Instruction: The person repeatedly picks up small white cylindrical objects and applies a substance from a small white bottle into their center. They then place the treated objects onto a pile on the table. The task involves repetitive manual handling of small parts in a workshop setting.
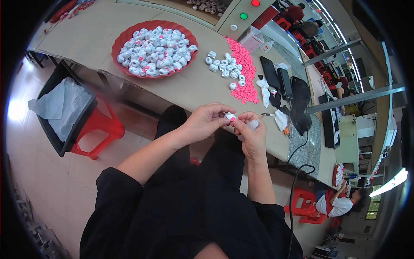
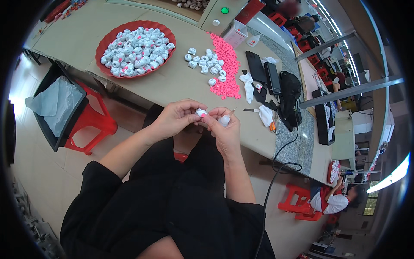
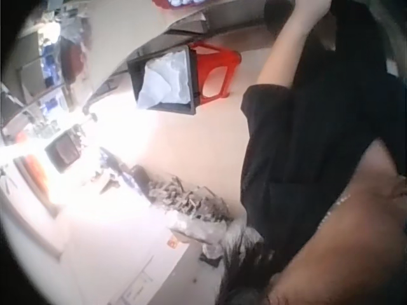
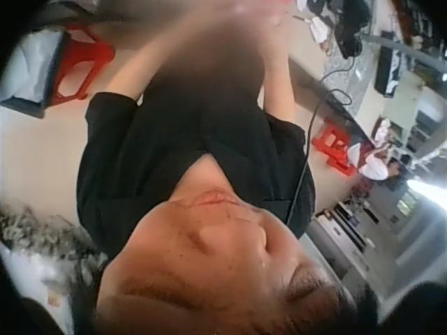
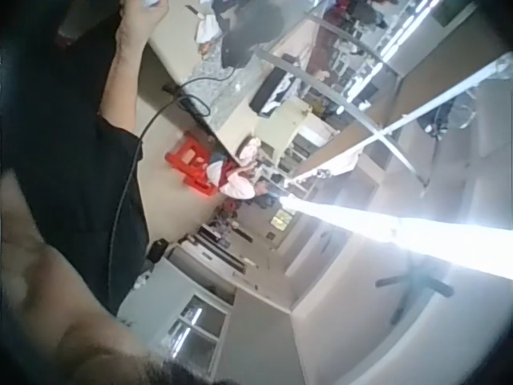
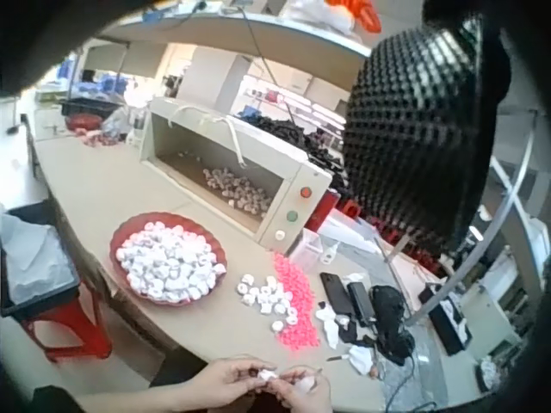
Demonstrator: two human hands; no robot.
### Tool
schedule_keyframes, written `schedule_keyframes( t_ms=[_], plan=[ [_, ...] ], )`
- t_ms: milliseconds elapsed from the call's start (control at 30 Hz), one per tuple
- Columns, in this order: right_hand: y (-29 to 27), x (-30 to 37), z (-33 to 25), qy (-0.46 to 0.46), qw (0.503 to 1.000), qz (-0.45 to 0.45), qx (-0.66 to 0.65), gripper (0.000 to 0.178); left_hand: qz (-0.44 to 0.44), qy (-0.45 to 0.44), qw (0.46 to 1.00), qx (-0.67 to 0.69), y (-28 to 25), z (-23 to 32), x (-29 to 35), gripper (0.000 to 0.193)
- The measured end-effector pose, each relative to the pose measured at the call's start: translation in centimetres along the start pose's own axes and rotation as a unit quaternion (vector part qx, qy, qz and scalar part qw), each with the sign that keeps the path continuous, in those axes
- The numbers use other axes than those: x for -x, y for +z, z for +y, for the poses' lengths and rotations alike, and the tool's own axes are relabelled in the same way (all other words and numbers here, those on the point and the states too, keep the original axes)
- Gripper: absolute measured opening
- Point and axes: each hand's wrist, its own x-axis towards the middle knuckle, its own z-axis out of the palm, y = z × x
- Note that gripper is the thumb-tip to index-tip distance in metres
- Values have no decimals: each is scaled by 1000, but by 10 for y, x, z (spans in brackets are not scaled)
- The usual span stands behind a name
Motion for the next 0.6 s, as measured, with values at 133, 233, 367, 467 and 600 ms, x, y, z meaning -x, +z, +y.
schedule_keyframes(
  t_ms=[133,233,367,467,600],
  plan=[
    [14,11,-3,7,1000,-5,8,18,-7,33,999,-23,-3,1,18,25],
    [20,18,-7,-1,999,2,47,19,-10,38,999,-23,0,8,26,24],
    [26,27,-6,-13,997,19,68,17,0,43,997,-63,2,12,34,23],
    [36,33,-4,-47,993,40,104,14,24,24,999,-36,1,13,38,23],
    [46,39,-2,-91,985,34,141,12,45,15,999,4,-1,16,45,24]
  ],
)
